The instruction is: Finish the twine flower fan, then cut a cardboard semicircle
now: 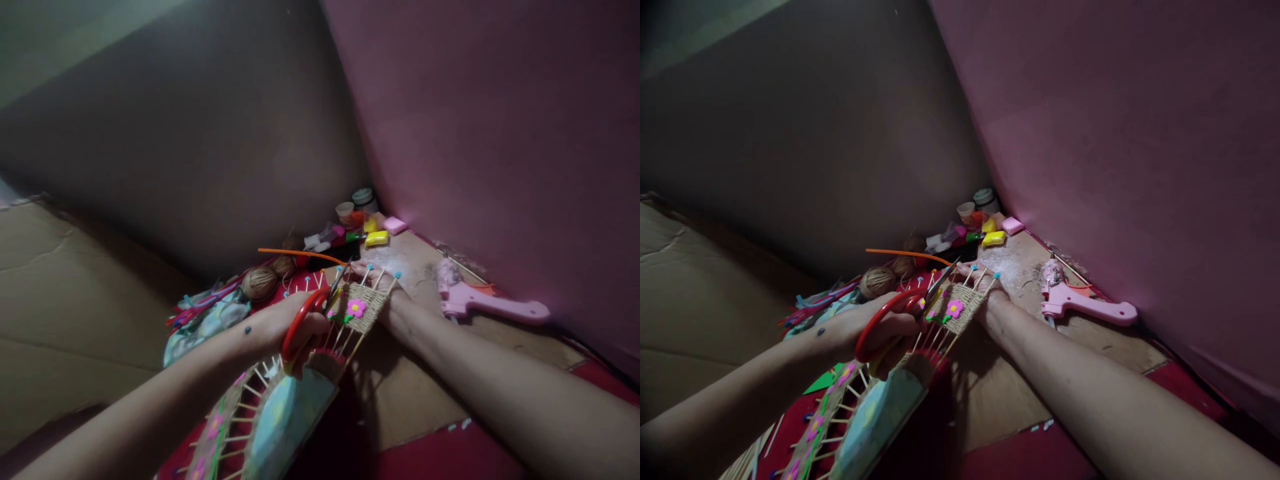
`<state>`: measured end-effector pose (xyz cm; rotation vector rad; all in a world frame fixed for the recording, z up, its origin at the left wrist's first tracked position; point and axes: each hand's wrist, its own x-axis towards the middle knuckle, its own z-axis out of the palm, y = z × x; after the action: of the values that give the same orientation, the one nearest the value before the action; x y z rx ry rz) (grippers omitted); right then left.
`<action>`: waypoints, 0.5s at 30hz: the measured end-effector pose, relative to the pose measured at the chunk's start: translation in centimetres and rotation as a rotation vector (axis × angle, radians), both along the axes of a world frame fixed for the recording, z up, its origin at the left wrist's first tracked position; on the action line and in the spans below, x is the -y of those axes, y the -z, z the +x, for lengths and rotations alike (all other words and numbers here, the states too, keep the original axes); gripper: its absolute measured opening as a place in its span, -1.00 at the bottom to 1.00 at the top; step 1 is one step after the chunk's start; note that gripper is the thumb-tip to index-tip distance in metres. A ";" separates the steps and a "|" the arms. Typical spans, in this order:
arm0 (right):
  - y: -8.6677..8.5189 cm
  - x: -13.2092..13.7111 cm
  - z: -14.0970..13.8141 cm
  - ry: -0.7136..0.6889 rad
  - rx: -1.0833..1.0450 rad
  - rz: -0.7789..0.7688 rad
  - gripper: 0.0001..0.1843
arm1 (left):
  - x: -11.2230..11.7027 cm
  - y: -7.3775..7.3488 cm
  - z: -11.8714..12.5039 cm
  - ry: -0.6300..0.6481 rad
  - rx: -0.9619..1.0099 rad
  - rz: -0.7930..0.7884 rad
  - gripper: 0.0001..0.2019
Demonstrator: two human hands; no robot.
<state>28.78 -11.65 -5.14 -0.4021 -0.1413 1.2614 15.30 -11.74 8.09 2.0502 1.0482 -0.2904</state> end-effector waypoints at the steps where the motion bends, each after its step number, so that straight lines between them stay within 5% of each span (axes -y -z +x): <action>1: 0.0 0.0 0.0 0.007 0.000 -0.005 -0.85 | -0.1 0.1 0.0 0.008 0.005 0.010 -0.78; 15: 0.3 -0.2 0.0 -0.003 0.017 0.017 -0.81 | -0.4 0.8 0.1 0.129 -0.034 -0.068 -0.61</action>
<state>28.77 -11.49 -5.43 -0.3982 -0.1670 1.2588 15.39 -11.30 7.25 2.0614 0.9158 -0.4231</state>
